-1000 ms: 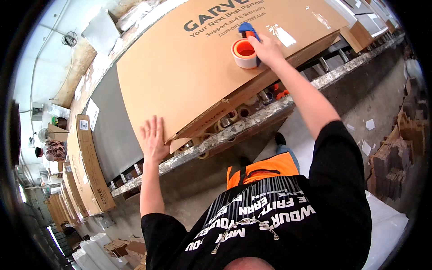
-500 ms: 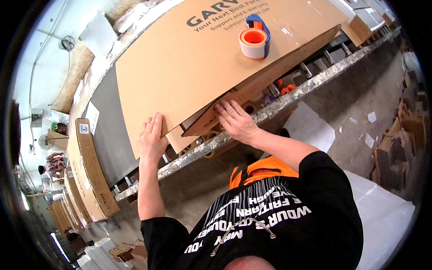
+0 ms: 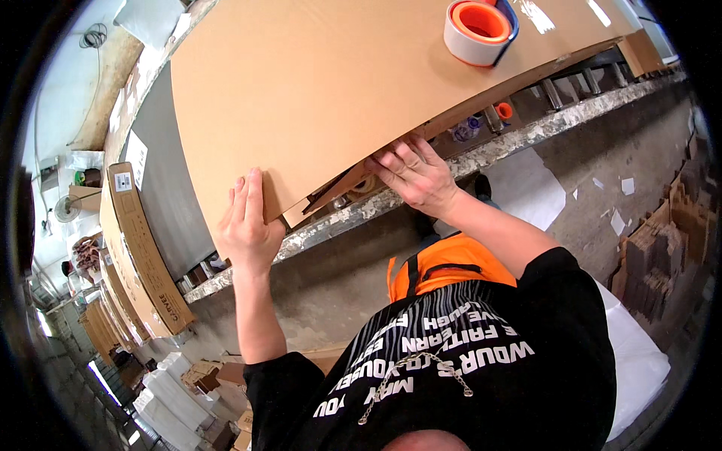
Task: The person packs furniture components into a large cardboard box on a conveyor belt, sealing it with a tape dispenser and then moving it to pick up foam sheets to begin the next box.
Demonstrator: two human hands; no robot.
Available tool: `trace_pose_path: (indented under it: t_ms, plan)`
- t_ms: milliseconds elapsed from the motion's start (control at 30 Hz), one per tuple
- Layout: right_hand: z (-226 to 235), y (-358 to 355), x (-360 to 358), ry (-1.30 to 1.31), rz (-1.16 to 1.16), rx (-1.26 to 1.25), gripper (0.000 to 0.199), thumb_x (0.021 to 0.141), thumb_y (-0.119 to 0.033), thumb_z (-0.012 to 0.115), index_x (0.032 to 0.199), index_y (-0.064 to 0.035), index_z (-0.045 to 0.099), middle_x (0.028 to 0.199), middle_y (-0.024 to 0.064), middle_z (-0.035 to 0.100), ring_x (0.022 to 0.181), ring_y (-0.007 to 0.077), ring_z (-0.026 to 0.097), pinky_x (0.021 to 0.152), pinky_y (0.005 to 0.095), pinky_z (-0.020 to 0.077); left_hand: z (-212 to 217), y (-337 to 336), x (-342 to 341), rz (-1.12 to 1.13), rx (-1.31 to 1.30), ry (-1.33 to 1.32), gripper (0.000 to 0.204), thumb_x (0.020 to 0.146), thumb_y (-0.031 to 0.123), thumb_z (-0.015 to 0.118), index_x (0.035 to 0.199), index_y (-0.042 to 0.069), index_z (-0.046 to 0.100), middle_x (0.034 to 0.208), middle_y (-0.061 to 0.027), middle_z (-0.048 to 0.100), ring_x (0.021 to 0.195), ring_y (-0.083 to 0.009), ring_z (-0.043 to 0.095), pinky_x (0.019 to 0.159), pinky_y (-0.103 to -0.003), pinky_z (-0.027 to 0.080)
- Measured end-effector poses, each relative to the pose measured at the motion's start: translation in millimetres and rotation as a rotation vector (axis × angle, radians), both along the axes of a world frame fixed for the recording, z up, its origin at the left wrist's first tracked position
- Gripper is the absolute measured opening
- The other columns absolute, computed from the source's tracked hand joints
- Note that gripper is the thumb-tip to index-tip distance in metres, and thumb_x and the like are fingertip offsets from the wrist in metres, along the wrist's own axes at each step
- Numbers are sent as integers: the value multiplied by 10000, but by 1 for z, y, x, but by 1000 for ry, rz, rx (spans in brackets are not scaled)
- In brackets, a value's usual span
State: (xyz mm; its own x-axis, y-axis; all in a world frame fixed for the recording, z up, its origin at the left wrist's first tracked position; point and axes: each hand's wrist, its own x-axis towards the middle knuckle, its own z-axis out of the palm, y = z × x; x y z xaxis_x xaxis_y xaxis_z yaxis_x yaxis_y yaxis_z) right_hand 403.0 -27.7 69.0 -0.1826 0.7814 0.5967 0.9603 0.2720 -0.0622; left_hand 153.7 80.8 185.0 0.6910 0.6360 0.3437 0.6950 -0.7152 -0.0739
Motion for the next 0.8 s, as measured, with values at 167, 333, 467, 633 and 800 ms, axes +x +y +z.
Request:
trace_pose_path:
  t_ms: [167, 333, 467, 633, 800]
  plan:
    - [8, -24, -33, 83, 188, 58, 247, 829, -129, 633, 1054, -129, 736, 1320, 33, 607, 1311, 255, 508, 1126, 492, 309, -5, -9, 1, 145, 204, -237, 539, 606, -116, 521, 1114, -24, 678, 904, -92, 743, 894, -251, 728, 844, -426, 570]
    - [40, 26, -51, -9, 222, -134, 491, 765, -225, 620, 1234, -82, 615, 1219, 96, 604, 1137, 257, 575, 1029, 463, 417, 1, -5, 3, 141, 197, -320, 549, 597, -132, 523, 1117, -37, 673, 871, -65, 745, 826, -212, 735, 809, -393, 577]
    - [51, 60, -49, -40, 315, -536, 616, 730, -299, 722, 1276, -58, 568, 1246, 118, 586, 1178, 297, 545, 1039, 467, 400, -17, -5, -11, 111, 237, -348, 529, 613, -139, 530, 1108, -28, 680, 851, -93, 742, 810, -218, 735, 784, -383, 583]
    - [25, 82, -49, 81, 417, -347, 581, 740, -293, 740, 1241, -43, 584, 1200, 145, 625, 1101, 316, 600, 940, 424, 489, -19, -26, 8, 127, -122, -55, 778, 658, 13, 709, 1390, -15, 448, 1261, -211, 583, 1163, -399, 563, 1029, -490, 431]
    - [-5, 43, -43, -49, 293, -62, 408, 754, -272, 687, 1103, -61, 690, 1119, 155, 667, 1085, 289, 628, 943, 413, 500, -52, -15, 14, 46, -63, 137, 986, 656, 269, 794, 1467, -16, 310, 1498, -251, 349, 1352, -521, 328, 1138, -544, 271]
